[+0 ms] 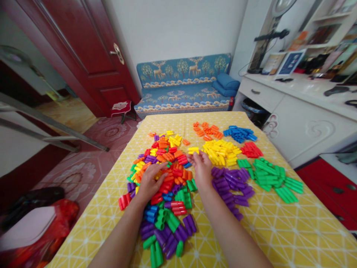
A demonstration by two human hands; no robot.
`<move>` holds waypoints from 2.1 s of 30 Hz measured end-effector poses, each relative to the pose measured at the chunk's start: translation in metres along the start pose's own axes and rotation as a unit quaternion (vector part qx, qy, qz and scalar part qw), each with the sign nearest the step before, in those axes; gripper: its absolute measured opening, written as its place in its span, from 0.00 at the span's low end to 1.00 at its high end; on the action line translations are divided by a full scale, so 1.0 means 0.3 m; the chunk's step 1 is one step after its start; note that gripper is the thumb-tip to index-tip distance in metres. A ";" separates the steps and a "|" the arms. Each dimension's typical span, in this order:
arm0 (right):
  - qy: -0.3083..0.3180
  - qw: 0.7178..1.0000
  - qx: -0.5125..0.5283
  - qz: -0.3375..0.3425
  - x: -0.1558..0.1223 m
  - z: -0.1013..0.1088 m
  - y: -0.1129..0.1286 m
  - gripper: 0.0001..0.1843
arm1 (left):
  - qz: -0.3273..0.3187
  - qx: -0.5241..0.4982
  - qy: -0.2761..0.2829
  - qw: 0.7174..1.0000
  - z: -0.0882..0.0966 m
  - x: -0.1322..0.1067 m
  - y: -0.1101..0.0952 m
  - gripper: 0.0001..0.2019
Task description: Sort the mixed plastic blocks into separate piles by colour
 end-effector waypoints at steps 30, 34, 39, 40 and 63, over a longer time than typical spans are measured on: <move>0.024 0.982 -0.187 0.025 0.003 0.026 -0.124 0.14 | -0.017 0.074 0.257 0.963 -0.237 0.290 0.029 0.33; 0.031 0.982 -0.186 0.020 -0.004 0.016 -0.124 0.14 | -0.005 0.126 0.333 0.934 -0.320 0.282 0.082 0.32; 0.026 0.982 -0.185 0.013 -0.006 0.012 -0.119 0.12 | -0.030 0.163 0.297 0.940 -0.293 0.301 0.093 0.27; 0.026 0.982 -0.186 0.011 -0.005 0.013 -0.120 0.12 | -0.037 0.166 0.286 0.943 -0.284 0.303 0.090 0.26; 0.049 0.975 -0.214 0.022 0.012 0.005 -0.149 0.28 | -0.006 0.038 0.160 0.986 -0.177 0.236 0.046 0.31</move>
Point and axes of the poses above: each hand's wrist, its own x-axis towards the middle knuckle, its own z-axis out of the back of the hand, y = z × x, the point moved 9 cm from there along x, towards the middle knuckle, and after that the axes turned 11 degrees about -z, right-handed, at the moved point
